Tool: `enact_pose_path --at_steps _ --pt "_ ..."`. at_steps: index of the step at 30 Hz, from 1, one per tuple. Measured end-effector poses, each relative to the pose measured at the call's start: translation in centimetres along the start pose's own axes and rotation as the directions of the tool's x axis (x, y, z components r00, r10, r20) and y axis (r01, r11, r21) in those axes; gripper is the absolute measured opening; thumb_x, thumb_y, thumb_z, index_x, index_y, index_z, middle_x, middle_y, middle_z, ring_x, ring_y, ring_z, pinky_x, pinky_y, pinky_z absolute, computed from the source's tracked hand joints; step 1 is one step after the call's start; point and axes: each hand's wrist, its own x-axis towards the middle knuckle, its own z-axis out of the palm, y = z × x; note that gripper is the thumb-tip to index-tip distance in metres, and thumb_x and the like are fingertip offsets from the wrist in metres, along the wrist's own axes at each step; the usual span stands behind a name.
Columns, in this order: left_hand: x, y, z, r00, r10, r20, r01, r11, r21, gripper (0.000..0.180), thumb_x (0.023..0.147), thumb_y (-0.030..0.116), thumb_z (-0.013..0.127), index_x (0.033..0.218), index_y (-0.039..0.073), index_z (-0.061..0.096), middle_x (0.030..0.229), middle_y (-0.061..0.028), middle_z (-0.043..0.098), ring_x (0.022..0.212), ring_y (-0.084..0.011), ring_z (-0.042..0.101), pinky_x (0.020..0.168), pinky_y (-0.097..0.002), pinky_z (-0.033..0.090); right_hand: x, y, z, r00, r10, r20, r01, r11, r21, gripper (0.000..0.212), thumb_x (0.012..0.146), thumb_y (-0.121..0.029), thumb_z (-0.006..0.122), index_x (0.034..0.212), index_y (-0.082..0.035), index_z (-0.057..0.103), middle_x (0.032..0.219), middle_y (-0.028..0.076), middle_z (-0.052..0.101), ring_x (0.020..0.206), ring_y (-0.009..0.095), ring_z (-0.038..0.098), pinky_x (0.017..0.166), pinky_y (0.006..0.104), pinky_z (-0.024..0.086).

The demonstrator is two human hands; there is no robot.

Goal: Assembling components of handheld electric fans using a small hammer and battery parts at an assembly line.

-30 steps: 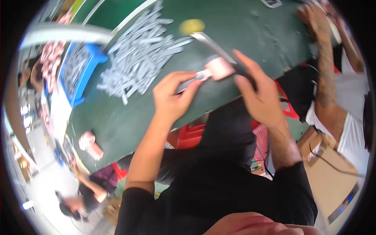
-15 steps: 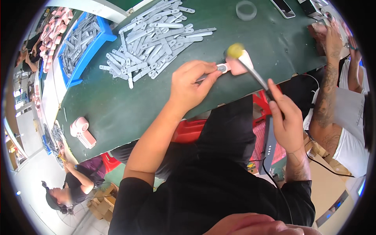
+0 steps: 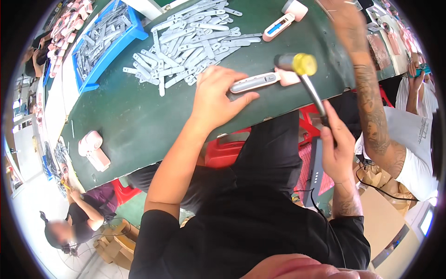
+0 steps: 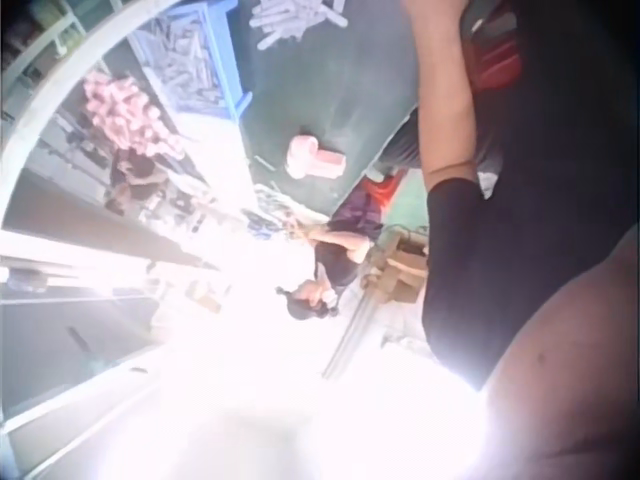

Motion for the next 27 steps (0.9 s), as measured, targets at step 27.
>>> enact_pose_path --at_steps 27 --pt "-0.3 -0.3 1.6 0.971 -0.234 0.051 0.24 0.946 -0.22 0.088 0.073 0.027 0.099 0.148 0.01 0.056 0.092 -0.0057 0.076 0.093 -0.0285 0.073 0.094 -0.0431 0.053 0.5 -2.4 2.7 0.988 0.01 0.152 0.026 0.972 -0.233 0.057 0.103 -0.008 0.069 0.157 -0.026 0.062 0.08 0.011 0.06 0.066 0.032 0.062 0.063 0.0444 0.052"
